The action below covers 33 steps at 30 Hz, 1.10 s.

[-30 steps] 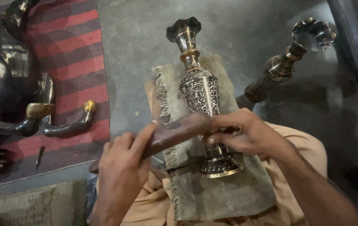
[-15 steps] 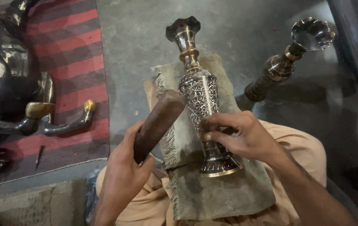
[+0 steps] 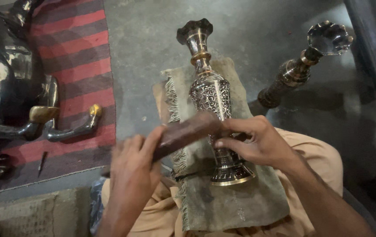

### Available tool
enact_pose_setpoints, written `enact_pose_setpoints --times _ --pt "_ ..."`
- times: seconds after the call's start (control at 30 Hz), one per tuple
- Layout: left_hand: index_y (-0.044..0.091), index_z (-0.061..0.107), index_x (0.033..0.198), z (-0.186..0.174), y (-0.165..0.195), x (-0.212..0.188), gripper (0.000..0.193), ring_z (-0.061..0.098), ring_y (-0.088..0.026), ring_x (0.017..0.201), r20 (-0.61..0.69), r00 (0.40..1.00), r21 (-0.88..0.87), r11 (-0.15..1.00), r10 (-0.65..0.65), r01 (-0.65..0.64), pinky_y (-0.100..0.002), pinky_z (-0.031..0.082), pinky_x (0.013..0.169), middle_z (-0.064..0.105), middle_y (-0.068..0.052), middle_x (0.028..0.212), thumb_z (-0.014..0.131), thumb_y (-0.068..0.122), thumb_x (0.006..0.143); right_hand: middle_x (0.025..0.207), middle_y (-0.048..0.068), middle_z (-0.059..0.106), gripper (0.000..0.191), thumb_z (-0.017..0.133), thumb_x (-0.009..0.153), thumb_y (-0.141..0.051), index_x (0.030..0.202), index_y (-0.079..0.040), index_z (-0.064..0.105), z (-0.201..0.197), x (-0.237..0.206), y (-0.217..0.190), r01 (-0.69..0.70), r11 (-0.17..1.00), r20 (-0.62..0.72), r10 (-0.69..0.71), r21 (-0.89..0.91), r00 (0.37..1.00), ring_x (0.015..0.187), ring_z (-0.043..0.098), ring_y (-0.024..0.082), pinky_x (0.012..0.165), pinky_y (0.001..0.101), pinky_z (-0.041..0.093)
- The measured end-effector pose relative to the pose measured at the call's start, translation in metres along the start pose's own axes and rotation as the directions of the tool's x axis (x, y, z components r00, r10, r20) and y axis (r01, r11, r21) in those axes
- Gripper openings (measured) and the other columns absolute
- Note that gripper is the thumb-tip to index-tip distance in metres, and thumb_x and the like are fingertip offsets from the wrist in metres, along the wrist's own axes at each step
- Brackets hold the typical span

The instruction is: The person sits on the floor and uses a hammer and chisel to engrave intricate patterns onto a silver-colored metal vase. The person repeatedly strikes the chisel against the vase's surface to create detailed designs.

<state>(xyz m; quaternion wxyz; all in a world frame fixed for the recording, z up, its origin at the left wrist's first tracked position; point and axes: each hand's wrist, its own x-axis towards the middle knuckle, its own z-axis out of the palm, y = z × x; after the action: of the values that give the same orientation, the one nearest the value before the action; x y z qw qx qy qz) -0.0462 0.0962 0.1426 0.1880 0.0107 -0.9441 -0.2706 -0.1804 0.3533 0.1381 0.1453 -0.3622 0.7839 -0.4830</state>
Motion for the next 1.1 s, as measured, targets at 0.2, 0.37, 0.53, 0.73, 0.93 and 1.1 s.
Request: enact_pose_setpoints --times 0.2,0.37,0.53,0.73,0.93,1.1 --pt "0.013 0.052 0.14 -0.002 0.003 0.001 0.071 0.064 -0.039 0.105 -0.033 0.999 -0.065 0.998 -0.01 0.008 -0.047 0.051 0.089 0.064 -0.018 0.11 0.073 0.004 0.073 0.089 0.002 0.084 0.022 0.075 0.088 -0.009 0.11 -0.009 0.076 0.0 0.004 0.003 0.032 0.998 0.031 -0.034 0.046 0.999 0.075 0.081 0.011 0.068 0.0265 0.066" --pt "0.014 0.05 0.14 -0.005 0.007 0.005 0.069 0.066 -0.037 0.102 0.054 0.983 -0.268 0.946 -0.174 0.182 -0.044 0.052 0.083 0.065 -0.014 0.108 0.071 0.004 0.075 0.087 0.003 0.084 0.024 0.075 0.087 -0.01 0.111 -0.008 0.076 0.0 0.001 0.003 0.007 0.996 0.024 -0.009 0.086 1.0 0.077 0.08 0.011 0.069 0.0274 0.065" --pt "0.017 0.051 0.14 -0.008 0.007 0.008 0.069 0.066 -0.037 0.1 0.047 0.995 -0.097 0.991 -0.086 0.091 -0.046 0.052 0.083 0.065 -0.014 0.106 0.071 0.004 0.075 0.09 0.002 0.084 0.027 0.073 0.086 -0.01 0.113 -0.01 0.076 -0.001 0.002 0.003 -0.05 0.994 0.029 0.047 0.097 0.998 0.08 0.081 0.01 0.072 0.0263 0.067" --pt "0.016 0.051 0.139 -0.006 0.006 0.01 0.071 0.062 -0.039 0.102 -0.01 1.0 -0.059 0.998 -0.012 0.012 -0.048 0.049 0.087 0.063 -0.015 0.107 0.073 0.003 0.074 0.09 0.004 0.083 0.029 0.074 0.086 -0.007 0.115 -0.006 0.073 -0.001 0.004 0.002 0.04 0.997 -0.002 -0.04 0.073 0.999 0.081 0.081 0.012 0.074 0.0271 0.064" --pt "0.018 0.054 0.138 -0.007 0.006 0.01 0.069 0.061 -0.038 0.099 -0.046 0.999 0.074 0.997 0.026 -0.023 -0.049 0.047 0.088 0.061 -0.014 0.102 0.071 0.003 0.073 0.083 0.002 0.083 0.022 0.076 0.086 -0.011 0.108 -0.007 0.077 -0.003 0.005 0.001 -0.027 0.999 0.038 0.026 0.029 0.999 0.075 0.081 0.011 0.07 0.0261 0.065" --pt "0.021 0.054 0.139 -0.007 0.008 0.008 0.075 0.06 -0.037 0.094 0.037 0.999 0.211 0.977 0.005 -0.013 -0.05 0.046 0.089 0.06 -0.013 0.095 0.073 0.004 0.069 0.083 0.004 0.083 0.024 0.078 0.084 -0.011 0.108 -0.007 0.077 -0.003 0.003 0.004 -0.099 0.994 0.032 0.098 0.041 0.995 0.075 0.077 0.013 0.067 0.028 0.062"
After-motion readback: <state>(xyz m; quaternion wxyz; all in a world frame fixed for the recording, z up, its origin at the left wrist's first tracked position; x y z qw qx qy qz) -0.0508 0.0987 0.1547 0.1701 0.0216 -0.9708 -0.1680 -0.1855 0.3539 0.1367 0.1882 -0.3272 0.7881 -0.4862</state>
